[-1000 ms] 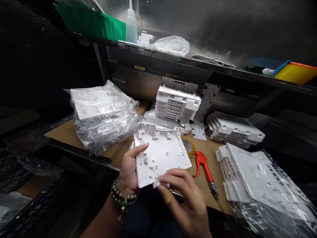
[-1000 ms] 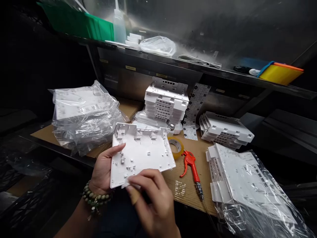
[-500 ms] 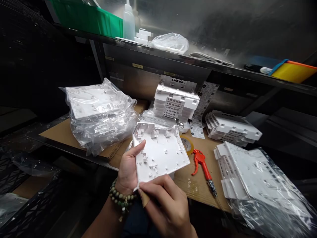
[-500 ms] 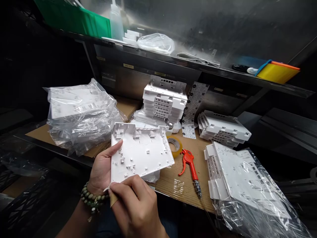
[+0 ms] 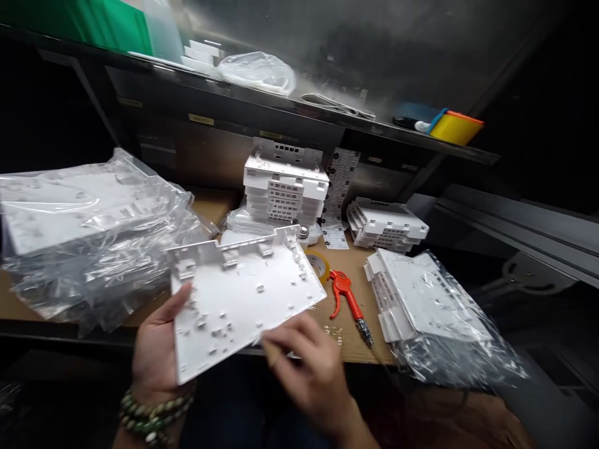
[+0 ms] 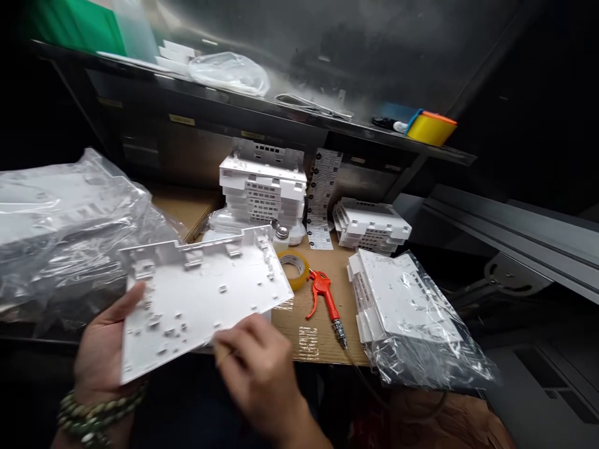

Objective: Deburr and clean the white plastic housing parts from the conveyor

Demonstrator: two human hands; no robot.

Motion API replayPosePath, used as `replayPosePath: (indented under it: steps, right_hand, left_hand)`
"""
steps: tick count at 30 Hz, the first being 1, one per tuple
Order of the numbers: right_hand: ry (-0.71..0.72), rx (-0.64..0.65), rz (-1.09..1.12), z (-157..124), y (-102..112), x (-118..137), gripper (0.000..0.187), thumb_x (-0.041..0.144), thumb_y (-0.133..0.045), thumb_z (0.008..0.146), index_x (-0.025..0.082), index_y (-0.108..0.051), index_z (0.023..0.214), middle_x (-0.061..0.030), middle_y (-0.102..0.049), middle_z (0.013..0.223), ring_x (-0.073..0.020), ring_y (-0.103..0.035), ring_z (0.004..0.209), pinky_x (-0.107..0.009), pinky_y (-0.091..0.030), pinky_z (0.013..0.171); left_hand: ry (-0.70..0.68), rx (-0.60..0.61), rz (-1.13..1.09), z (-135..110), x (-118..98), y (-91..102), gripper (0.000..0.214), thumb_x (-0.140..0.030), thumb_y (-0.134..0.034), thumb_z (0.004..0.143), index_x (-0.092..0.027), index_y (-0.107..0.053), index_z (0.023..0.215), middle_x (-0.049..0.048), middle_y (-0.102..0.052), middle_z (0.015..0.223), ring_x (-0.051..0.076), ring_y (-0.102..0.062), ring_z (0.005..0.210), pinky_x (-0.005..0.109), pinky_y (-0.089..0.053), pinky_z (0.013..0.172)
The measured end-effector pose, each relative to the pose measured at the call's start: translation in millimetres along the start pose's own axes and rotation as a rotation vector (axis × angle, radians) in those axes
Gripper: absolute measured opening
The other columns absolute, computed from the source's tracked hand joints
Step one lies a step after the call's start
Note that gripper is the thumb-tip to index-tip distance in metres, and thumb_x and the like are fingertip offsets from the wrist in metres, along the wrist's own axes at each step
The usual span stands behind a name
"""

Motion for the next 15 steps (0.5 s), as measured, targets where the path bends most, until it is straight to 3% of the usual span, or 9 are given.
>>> replayPosePath:
  steps: [3,5,7,10,15]
  right_hand:
    - [-0.160,-0.192,-0.115,-2.8,60.8,-35.5,0.018,0.012,-0.068,0.095,0.023,-0.077,0.105,-0.0033,-0.068,0.092,-0.0150,-0.068,0.083,-0.027,-0.057,0.075]
    - [-0.205,-0.277,-0.170,-5.9,86.9,-45.5,0.019,0.013,-0.069,0.095,0.026,-0.078,0.106,-0.0022,-0.066,0.092,-0.0147,-0.066,0.083,-0.027,-0.056,0.073]
    - [-0.185,-0.270,-0.174,-5.5,91.4,-45.6,0.019,0.013,-0.070,0.095,0.026,-0.078,0.107,-0.0018,-0.066,0.092,-0.0145,-0.066,0.083,-0.027,-0.056,0.074]
    - [-0.139,-0.182,-0.163,-1.4,76.8,-42.2,0.020,0.011,-0.068,0.095,0.024,-0.077,0.107,-0.0024,-0.067,0.093,-0.0143,-0.067,0.083,-0.028,-0.058,0.077]
    - [-0.107,-0.182,-0.195,-2.8,70.4,-38.8,0.022,0.008,-0.068,0.094,0.024,-0.076,0.108,-0.0033,-0.068,0.094,-0.0154,-0.069,0.086,-0.029,-0.060,0.079]
  left_hand:
    - [-0.115,-0.024,0.181,-4.1,-21.8,22.6,0.049,-0.051,-0.033,0.103,-0.035,-0.075,0.123,0.0002,-0.080,0.116,0.029,-0.057,0.138,0.055,-0.047,0.110]
    - [-0.175,-0.047,0.255,-8.7,-32.1,33.1,0.051,-0.052,-0.031,0.103,-0.039,-0.079,0.113,-0.0022,-0.081,0.114,0.028,-0.056,0.138,0.054,-0.048,0.109]
    - [-0.191,-0.069,0.294,-12.4,-35.1,41.1,0.052,-0.054,-0.031,0.103,-0.040,-0.081,0.105,-0.0039,-0.081,0.112,0.028,-0.055,0.139,0.053,-0.048,0.108]
    - [-0.194,-0.097,0.297,-15.4,-33.6,50.0,0.051,-0.056,-0.033,0.103,-0.043,-0.082,0.102,-0.0059,-0.082,0.106,0.028,-0.055,0.139,0.053,-0.050,0.105]
    - [-0.216,-0.117,0.299,-17.5,-36.7,53.2,0.040,-0.053,-0.042,0.100,-0.047,-0.076,0.119,-0.0054,-0.081,0.109,0.029,-0.055,0.140,0.055,-0.051,0.108]
Point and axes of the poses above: each hand's wrist, its own z-axis towards the middle knuckle, its own y-axis out of the back of the hand, x = y × z, the point moved 9 cm from there along z, towards the middle knuckle
